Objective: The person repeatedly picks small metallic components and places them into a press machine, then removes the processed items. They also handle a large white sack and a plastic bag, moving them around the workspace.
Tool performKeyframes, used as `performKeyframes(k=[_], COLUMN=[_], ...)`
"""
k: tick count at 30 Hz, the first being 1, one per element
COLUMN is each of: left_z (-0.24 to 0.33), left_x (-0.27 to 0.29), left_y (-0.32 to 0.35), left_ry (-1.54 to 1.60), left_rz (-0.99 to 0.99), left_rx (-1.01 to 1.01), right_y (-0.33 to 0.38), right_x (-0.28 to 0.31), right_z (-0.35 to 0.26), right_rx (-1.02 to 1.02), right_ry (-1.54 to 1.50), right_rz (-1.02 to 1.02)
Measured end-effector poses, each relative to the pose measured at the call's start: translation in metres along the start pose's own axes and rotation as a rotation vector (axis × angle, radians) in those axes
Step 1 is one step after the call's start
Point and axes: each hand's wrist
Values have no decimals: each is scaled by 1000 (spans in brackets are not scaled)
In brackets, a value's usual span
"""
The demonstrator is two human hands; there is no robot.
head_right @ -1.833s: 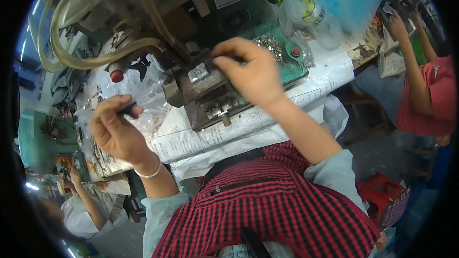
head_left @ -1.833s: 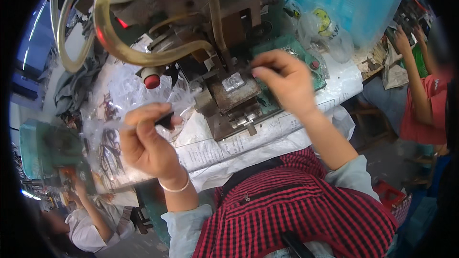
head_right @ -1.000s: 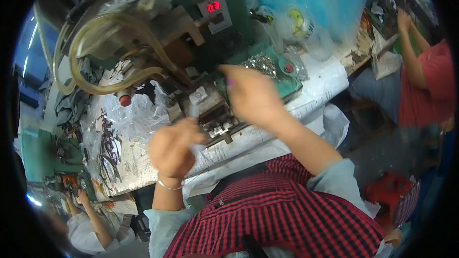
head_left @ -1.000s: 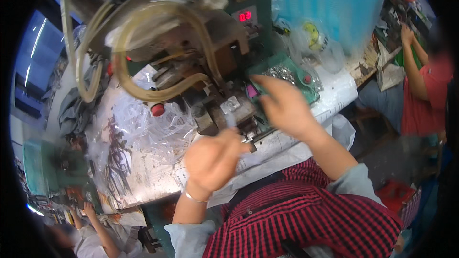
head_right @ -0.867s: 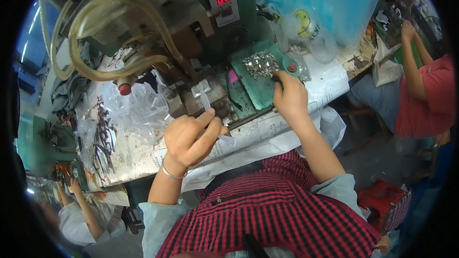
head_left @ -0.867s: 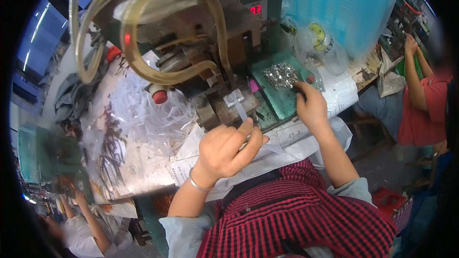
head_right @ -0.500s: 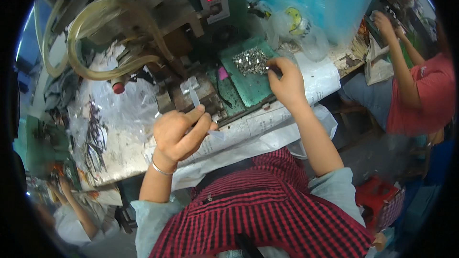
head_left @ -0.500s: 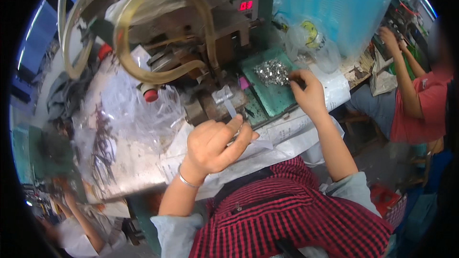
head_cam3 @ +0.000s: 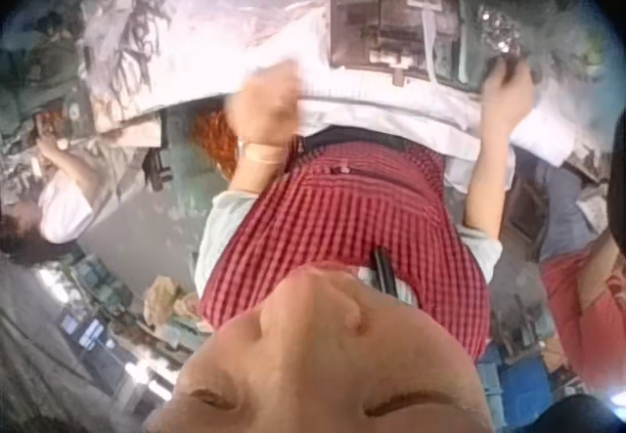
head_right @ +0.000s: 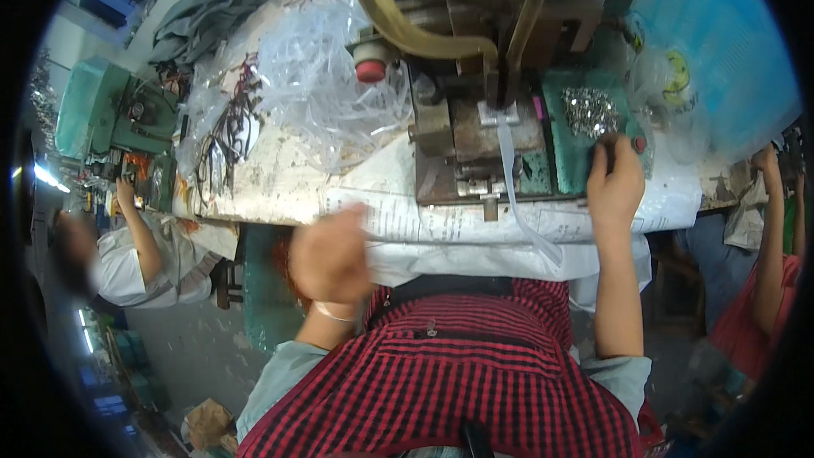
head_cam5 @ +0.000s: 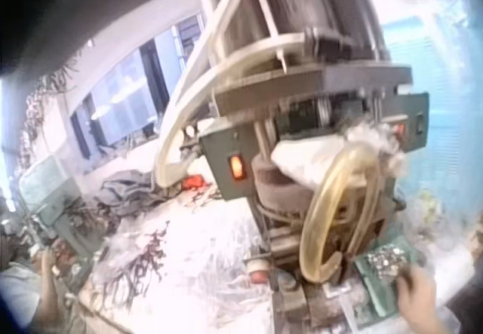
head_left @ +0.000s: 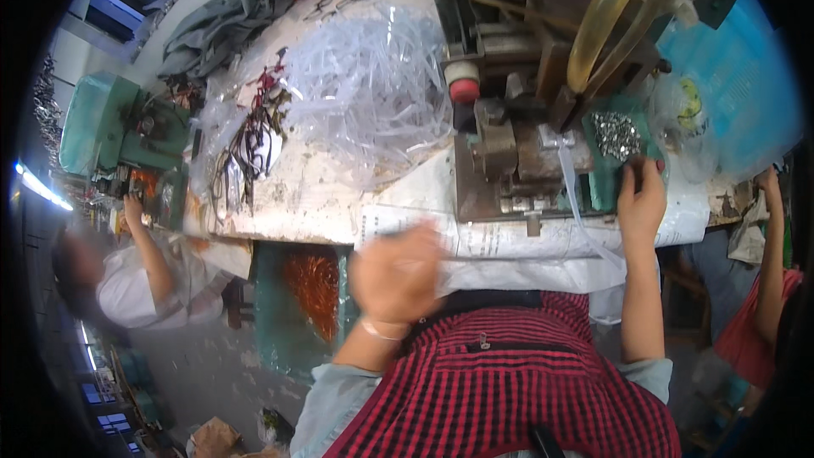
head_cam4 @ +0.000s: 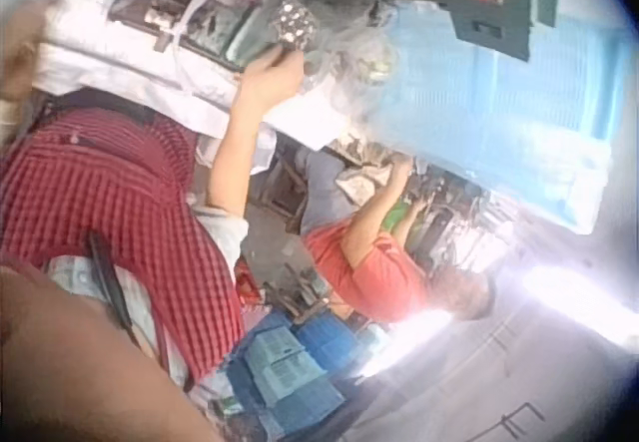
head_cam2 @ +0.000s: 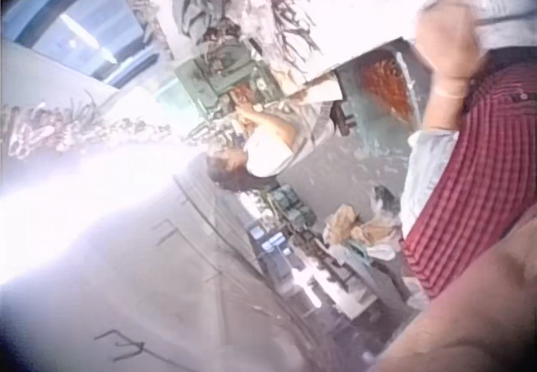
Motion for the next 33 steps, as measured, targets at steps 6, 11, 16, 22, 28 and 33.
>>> performKeyframes(k=[6,11,16,22,28,33], left_z=[-98,-144,-181,-169,-112,-70], left_x=[57,23,6,-5,-44,-51], left_y=[-5,49,80,43,-19,-27], left_ry=[-292,-314,-276,-385,301,644], left_rz=[-261,-691,-583,-76,234,233], left_rx=[107,-90,52,124,535,760], right_y=[-20,-26,9,30,-21,-5], right_x=[4,-8,20,53,29,-9], right_z=[-30,-34,1,-15,-120,-140], right_rx=[-69,-276,-335,-272,193,-76], right_ry=[-254,-438,-283,-395,-577,-891], right_rz=[-64,-181,-4,-20,-94,-170])
Point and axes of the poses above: each hand's wrist, its own y-axis away from the middle knuckle, its own x-axis out of the back of the hand, z = x × y, and after that the axes turned 11 degrees about -x, right-handed
